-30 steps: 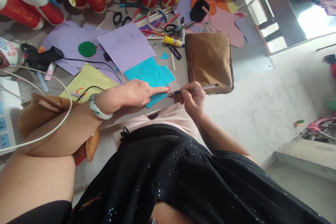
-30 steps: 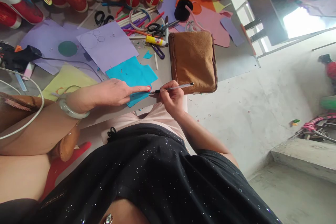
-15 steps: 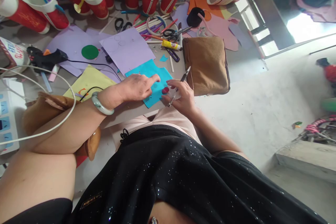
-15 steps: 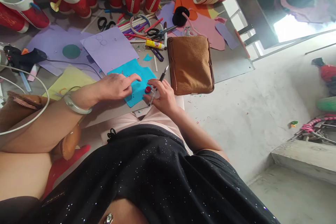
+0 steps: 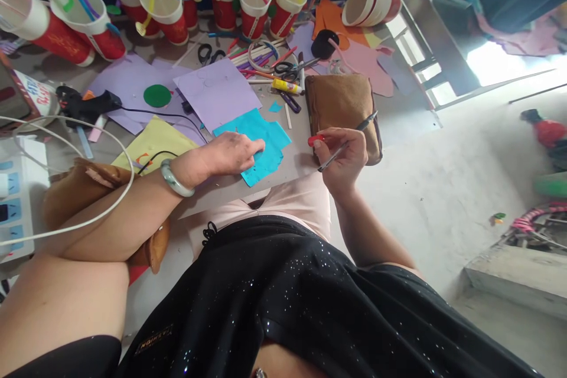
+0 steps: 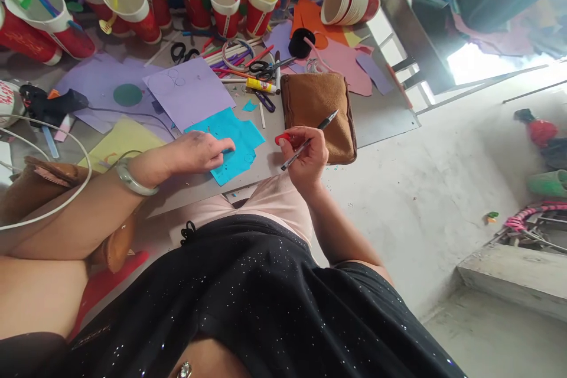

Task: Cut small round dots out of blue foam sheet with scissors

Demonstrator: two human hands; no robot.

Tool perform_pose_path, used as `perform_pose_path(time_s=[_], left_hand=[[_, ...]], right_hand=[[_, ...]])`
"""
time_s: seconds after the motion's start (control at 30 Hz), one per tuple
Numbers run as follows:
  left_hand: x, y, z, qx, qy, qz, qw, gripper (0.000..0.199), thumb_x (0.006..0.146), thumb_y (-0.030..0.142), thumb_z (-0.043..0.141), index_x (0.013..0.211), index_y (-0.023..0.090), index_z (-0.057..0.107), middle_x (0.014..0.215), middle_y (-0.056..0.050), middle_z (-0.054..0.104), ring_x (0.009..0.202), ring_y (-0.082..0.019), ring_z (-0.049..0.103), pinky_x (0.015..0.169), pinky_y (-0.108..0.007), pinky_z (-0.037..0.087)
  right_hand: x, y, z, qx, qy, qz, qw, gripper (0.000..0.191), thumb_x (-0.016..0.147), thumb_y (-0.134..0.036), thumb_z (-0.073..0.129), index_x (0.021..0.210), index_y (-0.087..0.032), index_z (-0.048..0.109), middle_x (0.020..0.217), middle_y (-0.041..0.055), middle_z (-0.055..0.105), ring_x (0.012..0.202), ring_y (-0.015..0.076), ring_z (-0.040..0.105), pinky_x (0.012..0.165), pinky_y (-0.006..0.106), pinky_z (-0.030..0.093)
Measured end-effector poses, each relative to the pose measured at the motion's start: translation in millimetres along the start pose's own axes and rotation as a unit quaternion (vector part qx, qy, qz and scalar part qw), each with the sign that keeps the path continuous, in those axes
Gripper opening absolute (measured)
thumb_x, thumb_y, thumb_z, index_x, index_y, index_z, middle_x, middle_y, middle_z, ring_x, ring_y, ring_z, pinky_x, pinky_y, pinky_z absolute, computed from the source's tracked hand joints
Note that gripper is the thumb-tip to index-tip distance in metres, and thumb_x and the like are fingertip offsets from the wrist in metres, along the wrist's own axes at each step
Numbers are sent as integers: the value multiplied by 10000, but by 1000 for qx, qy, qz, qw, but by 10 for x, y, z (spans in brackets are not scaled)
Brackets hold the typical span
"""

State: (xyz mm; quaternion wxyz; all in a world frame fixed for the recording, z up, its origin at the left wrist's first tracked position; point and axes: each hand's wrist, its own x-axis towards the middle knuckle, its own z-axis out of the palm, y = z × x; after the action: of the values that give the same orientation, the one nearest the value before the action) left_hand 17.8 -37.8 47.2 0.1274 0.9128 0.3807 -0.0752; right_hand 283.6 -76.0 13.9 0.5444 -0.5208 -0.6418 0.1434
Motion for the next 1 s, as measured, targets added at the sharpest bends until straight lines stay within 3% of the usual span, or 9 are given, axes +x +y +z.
perform_pose_path(time_s=[0.17,0.33,0.43,0.6,0.83,1.0], left_hand=[[-12,28,-65,14,-19,-8,1000,414,960,136,478,1298,179,713,927,-119,803,826,-255,732,640,-341,357],[-20,21,-98,21,-35,13,999,402,1025,210,470,1360,178,689,983,-125,816,843,-257,730,625,-347,313],[-16,6,-64,17,-27,23,999,366,1029,213,471,1300,154,710,965,-147,810,847,-275,739,620,-359,308],[-17,5,-38,12,-2,32,999,329,1004,195,483,1232,163,718,938,-151,802,838,-283,745,618,-357,329],[-20,29,-52,15,16,37,999,276,984,159,486,1149,183,706,834,-113,777,747,-245,711,609,-343,345],[6,17,-17,8,25,37,999,275,988,124,458,1111,170,700,990,-125,790,847,-238,708,669,-351,393]], right_hand=[[303,213,-87,-57,8,-44,997,288,946,-535,762,1033,-280,660,999,42,767,812,203,751,742,401,643],[925,632,-128,-94,-18,-48,994,286,949,-512,772,1020,-269,639,976,37,767,818,191,717,737,373,599],[1333,943,-40,-87,-27,-26,996,276,930,-489,787,998,-275,627,915,13,746,742,175,689,650,347,559],[1822,1321,276,-70,-79,8,994,303,844,-458,856,939,-281,629,845,-9,738,703,169,684,678,355,586],[2084,1625,595,-114,-107,-15,988,284,870,-463,811,812,-267,615,684,-19,646,694,208,679,840,454,622],[1988,1498,532,-207,-133,-47,968,186,878,-405,771,946,-258,679,870,46,732,908,284,721,922,508,592]])
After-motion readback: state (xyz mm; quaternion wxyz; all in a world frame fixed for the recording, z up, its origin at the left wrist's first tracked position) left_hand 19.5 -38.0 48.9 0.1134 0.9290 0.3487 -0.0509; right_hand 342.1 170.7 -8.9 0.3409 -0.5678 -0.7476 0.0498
